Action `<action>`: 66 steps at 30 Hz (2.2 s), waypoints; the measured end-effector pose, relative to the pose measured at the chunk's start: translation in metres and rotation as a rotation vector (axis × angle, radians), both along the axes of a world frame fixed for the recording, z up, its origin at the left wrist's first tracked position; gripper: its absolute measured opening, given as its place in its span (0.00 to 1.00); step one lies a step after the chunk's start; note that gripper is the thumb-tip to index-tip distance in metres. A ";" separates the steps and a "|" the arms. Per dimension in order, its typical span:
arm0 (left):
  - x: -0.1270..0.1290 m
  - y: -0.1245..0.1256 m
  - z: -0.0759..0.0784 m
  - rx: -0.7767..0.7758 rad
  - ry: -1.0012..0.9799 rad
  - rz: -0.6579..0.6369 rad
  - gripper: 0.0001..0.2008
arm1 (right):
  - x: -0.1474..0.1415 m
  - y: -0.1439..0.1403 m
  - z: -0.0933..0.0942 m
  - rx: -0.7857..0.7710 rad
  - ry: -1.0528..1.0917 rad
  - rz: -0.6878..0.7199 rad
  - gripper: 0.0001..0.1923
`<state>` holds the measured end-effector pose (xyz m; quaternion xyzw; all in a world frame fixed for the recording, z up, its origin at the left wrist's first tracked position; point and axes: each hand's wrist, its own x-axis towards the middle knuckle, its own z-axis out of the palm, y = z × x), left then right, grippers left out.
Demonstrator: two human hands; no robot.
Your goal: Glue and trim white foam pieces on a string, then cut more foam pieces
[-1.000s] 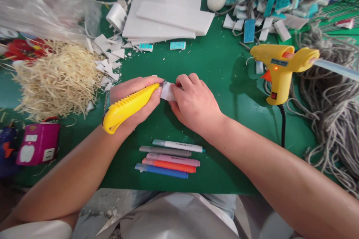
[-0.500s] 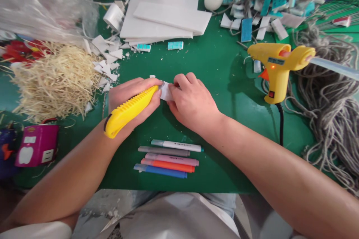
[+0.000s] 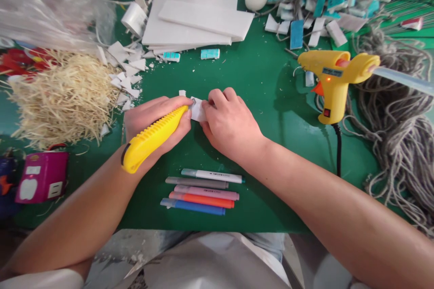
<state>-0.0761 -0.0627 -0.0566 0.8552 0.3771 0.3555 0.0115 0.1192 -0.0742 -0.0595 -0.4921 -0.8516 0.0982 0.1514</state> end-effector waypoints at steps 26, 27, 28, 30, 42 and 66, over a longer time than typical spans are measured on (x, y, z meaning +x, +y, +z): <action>-0.002 -0.002 0.002 -0.051 0.048 0.024 0.07 | -0.001 0.000 -0.002 0.006 -0.005 -0.004 0.16; -0.002 -0.002 0.002 -0.053 0.045 0.018 0.07 | -0.001 0.000 -0.002 0.008 -0.011 -0.004 0.16; -0.001 -0.001 0.002 -0.055 0.042 0.010 0.07 | -0.001 0.000 -0.002 0.010 -0.016 -0.004 0.16; -0.001 -0.001 0.002 -0.047 0.024 -0.005 0.06 | -0.002 -0.001 -0.002 0.011 -0.018 -0.004 0.16; -0.003 -0.007 0.005 -0.110 0.039 0.064 0.07 | -0.002 -0.001 -0.003 0.020 -0.007 -0.005 0.15; -0.003 -0.008 0.009 -0.119 0.037 0.053 0.08 | -0.001 -0.001 -0.003 0.018 -0.016 -0.025 0.16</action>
